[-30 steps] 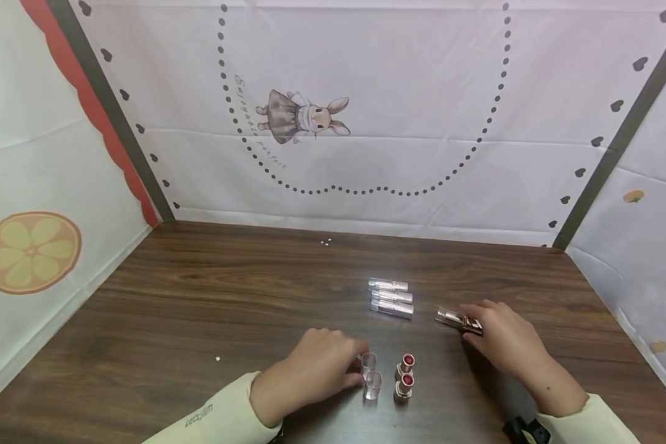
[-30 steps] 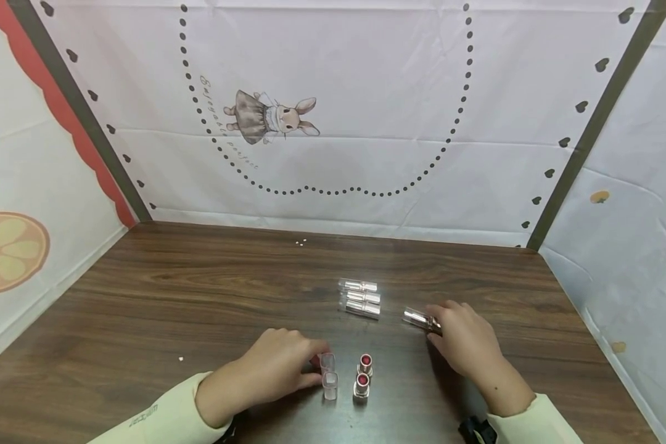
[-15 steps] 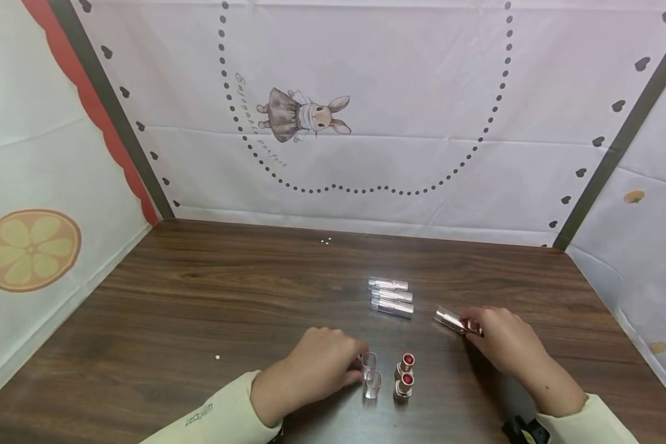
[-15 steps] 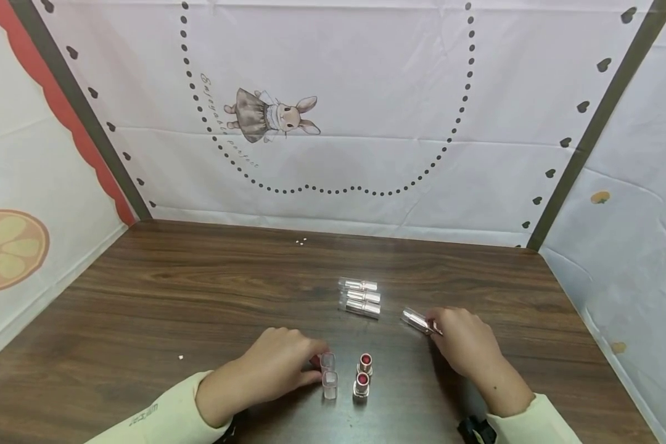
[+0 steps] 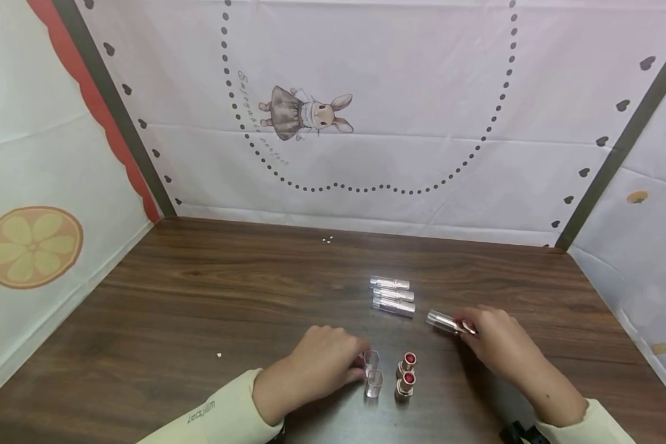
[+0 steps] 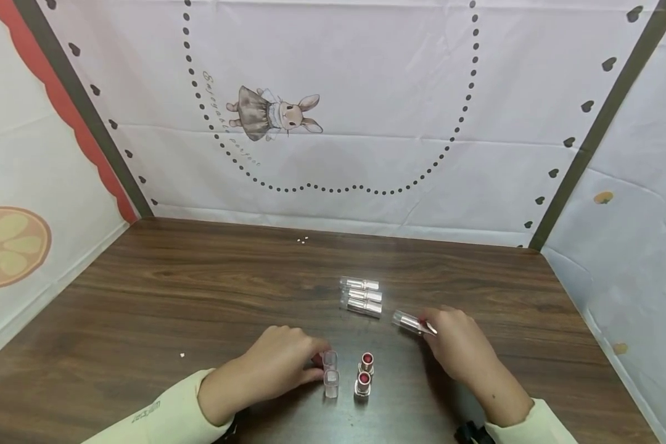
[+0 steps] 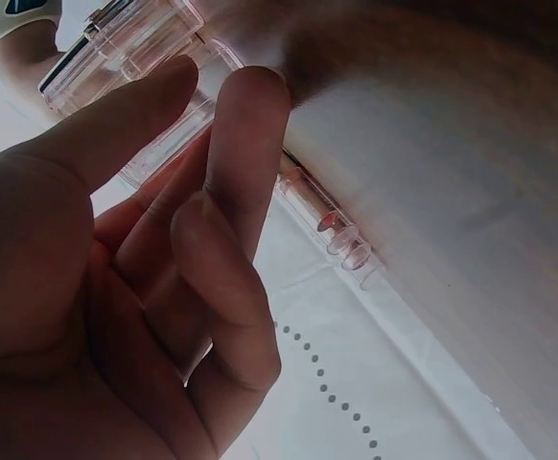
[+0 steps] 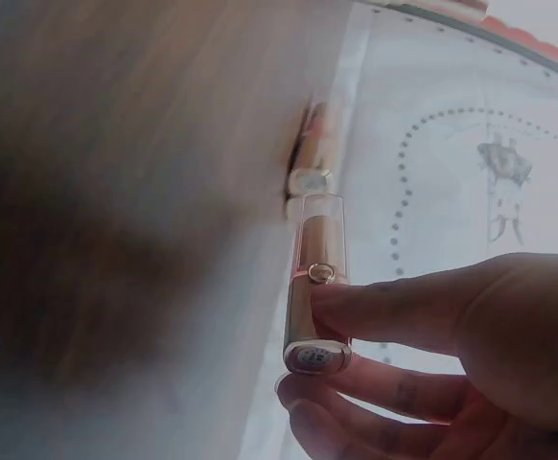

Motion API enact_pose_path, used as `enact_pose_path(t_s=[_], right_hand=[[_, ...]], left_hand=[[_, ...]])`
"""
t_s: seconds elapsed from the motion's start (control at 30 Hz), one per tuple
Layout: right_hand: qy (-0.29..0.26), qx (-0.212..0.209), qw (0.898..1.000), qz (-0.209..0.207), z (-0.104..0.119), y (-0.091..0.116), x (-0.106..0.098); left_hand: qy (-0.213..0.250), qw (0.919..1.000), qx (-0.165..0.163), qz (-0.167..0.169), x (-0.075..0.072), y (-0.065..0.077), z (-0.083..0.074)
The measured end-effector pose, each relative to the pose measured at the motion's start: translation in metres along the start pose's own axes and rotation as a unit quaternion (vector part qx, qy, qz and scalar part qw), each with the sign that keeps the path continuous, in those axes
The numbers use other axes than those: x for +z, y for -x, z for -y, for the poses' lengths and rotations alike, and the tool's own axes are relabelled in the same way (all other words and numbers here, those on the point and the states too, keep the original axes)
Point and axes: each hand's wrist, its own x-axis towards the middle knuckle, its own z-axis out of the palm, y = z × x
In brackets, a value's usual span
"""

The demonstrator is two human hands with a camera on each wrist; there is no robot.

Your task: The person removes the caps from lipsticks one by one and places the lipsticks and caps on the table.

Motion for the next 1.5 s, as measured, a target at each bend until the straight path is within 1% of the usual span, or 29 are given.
enact_pose_path(t_s=[0.23, 0.37, 0.43, 0.53, 0.67, 0.83, 0.9, 0.97, 1.03, 1.17, 1.23, 1.37, 1.5], right_hand=[[-0.01, -0.05, 0.998, -0.035, 0.015, 0.005, -0.007], [-0.014, -0.064, 0.997, -0.043, 0.025, 0.009, -0.012], [-0.012, -0.075, 0.996, -0.052, 0.029, 0.011, -0.014], [-0.008, -0.099, 0.992, -0.077, 0.035, 0.013, -0.015], [-0.004, -0.131, 0.984, -0.121, 0.043, 0.015, -0.015], [-0.019, -0.161, 0.973, -0.162, 0.053, 0.019, -0.016], [-0.034, -0.171, 0.97, -0.17, 0.057, 0.02, -0.016], [-0.047, -0.182, 0.966, -0.177, 0.061, 0.021, -0.015], [-0.058, -0.19, 0.963, -0.181, 0.065, 0.022, -0.015], [-0.075, -0.21, 0.956, -0.191, 0.072, 0.023, -0.014], [-0.083, -0.218, 0.953, -0.194, 0.073, 0.024, -0.013], [-0.099, -0.23, 0.948, -0.195, 0.075, 0.026, -0.014], [-0.111, -0.238, 0.943, -0.201, 0.076, 0.028, -0.014]], left_hand=[[-0.007, 1.0, 0.0, 0.003, 0.0, -0.001, 0.0], [-0.005, 1.0, -0.003, 0.005, -0.001, -0.001, 0.0], [-0.007, 1.0, -0.004, -0.005, -0.003, -0.001, 0.001], [-0.006, 0.9994, -0.007, -0.032, -0.006, 0.0, 0.002], [0.007, 0.9959, -0.007, -0.09, -0.013, 0.0, 0.003], [0.011, 0.9839, 0.017, -0.178, -0.017, 0.0, -0.001], [0.009, 0.9785, 0.025, -0.205, -0.017, -0.001, -0.003], [0.01, 0.974, 0.033, -0.224, -0.018, -0.001, -0.004], [0.009, 0.9704, 0.04, -0.238, -0.018, -0.001, -0.005], [0.008, 0.9653, 0.059, -0.254, -0.019, -0.001, -0.007], [0.015, 0.9629, 0.071, -0.26, -0.019, -0.001, -0.008], [0.023, 0.9555, 0.092, -0.279, -0.018, -0.001, -0.01], [0.02, 0.9503, 0.101, -0.294, -0.017, -0.001, -0.012]])
